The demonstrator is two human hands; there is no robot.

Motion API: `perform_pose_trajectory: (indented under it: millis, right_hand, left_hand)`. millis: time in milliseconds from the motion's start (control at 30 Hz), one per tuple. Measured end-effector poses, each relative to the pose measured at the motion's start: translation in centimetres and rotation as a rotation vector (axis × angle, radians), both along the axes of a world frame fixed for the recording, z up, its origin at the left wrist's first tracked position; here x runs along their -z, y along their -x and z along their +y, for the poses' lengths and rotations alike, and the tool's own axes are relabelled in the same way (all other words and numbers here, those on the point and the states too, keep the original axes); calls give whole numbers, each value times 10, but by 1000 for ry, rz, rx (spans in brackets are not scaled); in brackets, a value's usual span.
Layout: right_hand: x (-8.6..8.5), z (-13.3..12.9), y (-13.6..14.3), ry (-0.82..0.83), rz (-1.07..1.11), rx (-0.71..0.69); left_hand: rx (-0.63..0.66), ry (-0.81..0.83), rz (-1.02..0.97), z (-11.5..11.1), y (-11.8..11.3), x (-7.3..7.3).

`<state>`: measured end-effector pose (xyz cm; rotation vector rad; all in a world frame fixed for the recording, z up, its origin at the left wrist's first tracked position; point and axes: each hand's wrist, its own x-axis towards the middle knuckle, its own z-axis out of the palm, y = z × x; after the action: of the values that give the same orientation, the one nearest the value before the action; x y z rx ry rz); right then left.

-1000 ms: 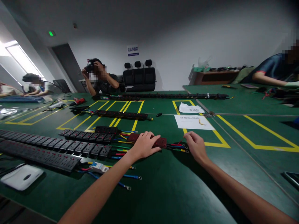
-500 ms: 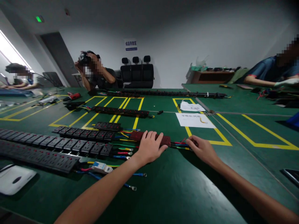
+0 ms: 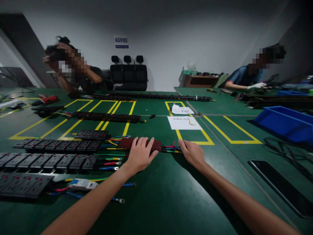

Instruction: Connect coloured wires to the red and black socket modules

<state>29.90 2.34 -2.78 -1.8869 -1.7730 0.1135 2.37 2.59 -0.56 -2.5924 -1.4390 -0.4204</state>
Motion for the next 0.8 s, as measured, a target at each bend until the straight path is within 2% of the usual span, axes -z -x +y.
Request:
perform_pose_trajectory:
  millis: [167, 433, 633, 800]
  right_hand:
    - [0, 3, 0, 6, 104, -31]
    - [0, 2, 0, -48, 279, -236]
    - [-3, -9, 3, -131, 245, -284]
    - [0, -7, 3, -148, 255, -324]
  left_hand:
    - [11, -8, 2, 1, 0, 0]
    - [-6, -16, -7, 1, 0, 3]
    - [-12, 17, -6, 0, 0, 1]
    - [-2, 11, -7, -2, -1, 0]
